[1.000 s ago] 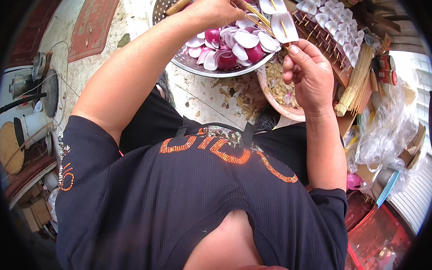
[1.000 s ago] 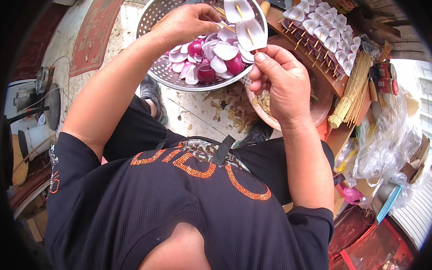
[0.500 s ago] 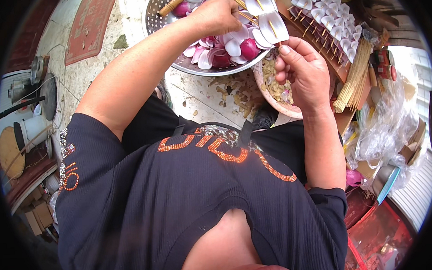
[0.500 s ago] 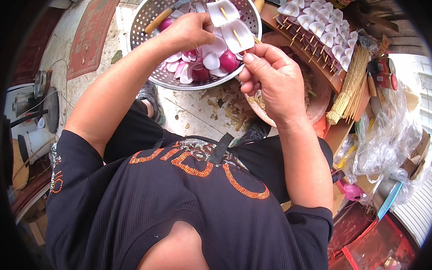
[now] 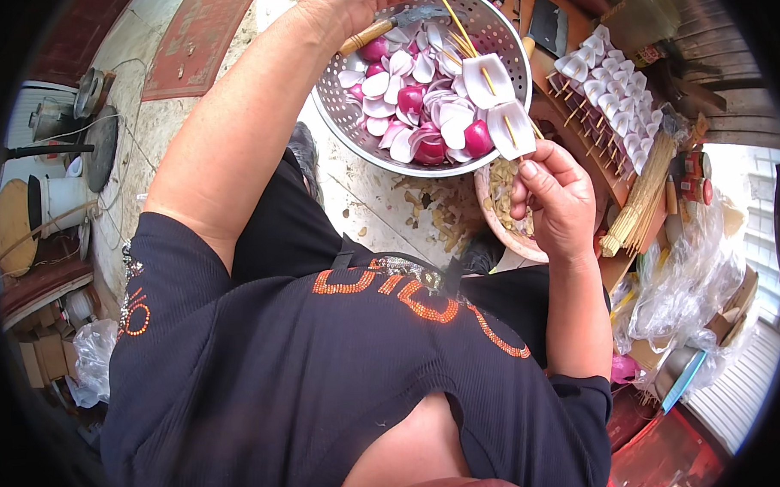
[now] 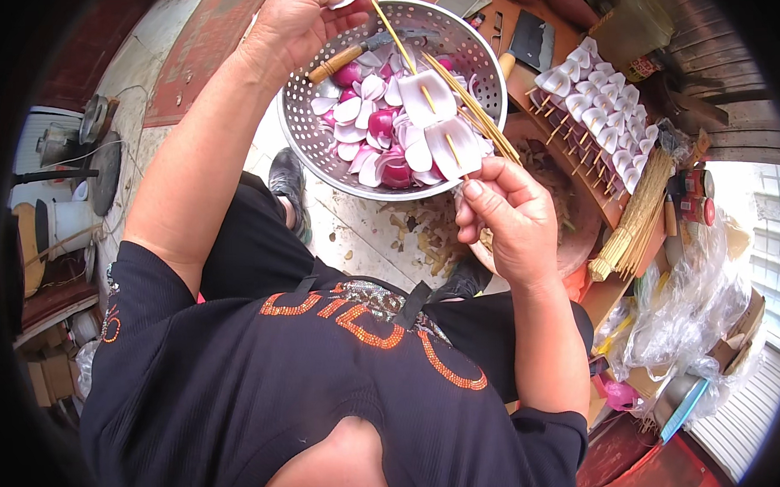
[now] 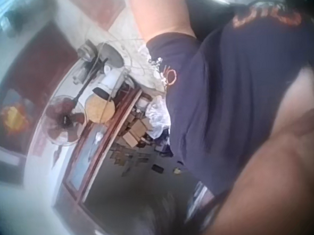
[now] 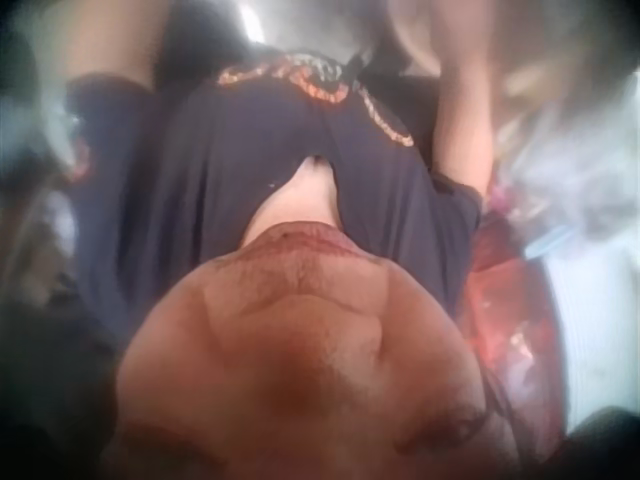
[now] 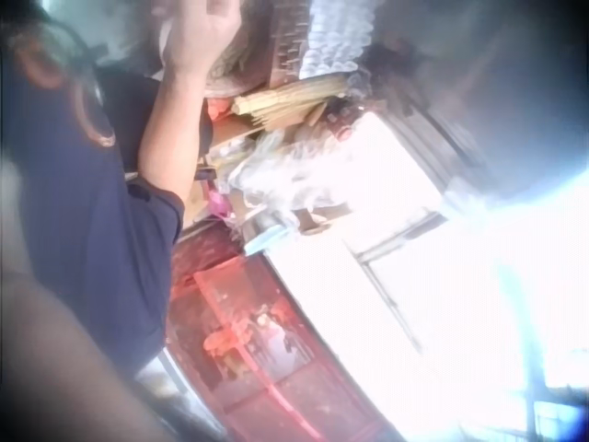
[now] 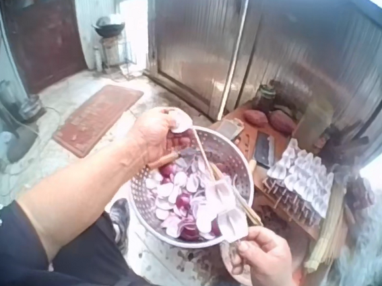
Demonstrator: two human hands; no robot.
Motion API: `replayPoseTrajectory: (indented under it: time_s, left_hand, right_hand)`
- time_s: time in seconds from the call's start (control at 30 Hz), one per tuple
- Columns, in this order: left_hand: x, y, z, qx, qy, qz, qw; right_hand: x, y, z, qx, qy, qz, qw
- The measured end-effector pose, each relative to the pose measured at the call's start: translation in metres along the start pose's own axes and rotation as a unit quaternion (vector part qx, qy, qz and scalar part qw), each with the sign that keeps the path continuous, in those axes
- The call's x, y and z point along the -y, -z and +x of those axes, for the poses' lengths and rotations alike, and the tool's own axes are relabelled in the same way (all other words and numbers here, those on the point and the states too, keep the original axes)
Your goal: The person uses a small knife to trim white and pink petal-shaped items in a metal colander. They then insert wooden skewers into the trimmed pieces and place the assembled items onto a wooden drying rack.
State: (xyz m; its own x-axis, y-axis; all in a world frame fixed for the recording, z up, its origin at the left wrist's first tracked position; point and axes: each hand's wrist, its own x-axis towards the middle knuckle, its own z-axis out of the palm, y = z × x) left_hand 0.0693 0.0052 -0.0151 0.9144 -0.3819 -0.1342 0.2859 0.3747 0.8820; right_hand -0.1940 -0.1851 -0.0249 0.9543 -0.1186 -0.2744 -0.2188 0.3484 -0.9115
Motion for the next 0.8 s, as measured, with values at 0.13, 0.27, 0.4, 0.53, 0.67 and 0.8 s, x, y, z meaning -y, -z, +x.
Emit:
replayPoseTrajectory:
  time_s: [0.13, 0.27, 0.4, 0.53, 0.67, 0.8]
  left_hand:
    - [0.0, -0.003, -0.002, 0.002, -0.004, -0.011, 1.0]
    - [0.004, -0.001, 0.001, -0.004, -0.023, -0.004, 1.0]
    - [0.004, 0.0, 0.001, 0.005, -0.031, -0.003, 1.0]
    - [0.005, -0.004, 0.0, -0.018, -0.037, 0.018, 0.999]
    - [0.01, -0.012, -0.002, -0.052, -0.059, 0.049, 0.996]
    - [0.016, -0.021, -0.017, -0.032, -0.103, 0.151, 0.983]
  right_hand:
    - [-0.001, 0.001, -0.001, 0.026, -0.008, 0.005, 1.0]
    - [-0.002, -0.001, 0.0, 0.024, -0.006, -0.002, 1.0]
    - [-0.002, 0.001, -0.001, 0.023, -0.007, 0.005, 1.0]
    - [-0.001, 0.002, -0.001, 0.03, -0.013, 0.016, 0.999]
    - [-0.004, 0.003, -0.001, 0.026, -0.022, 0.016, 0.999]
    - [-0.006, -0.001, -0.002, 0.015, -0.028, 0.03, 0.999]
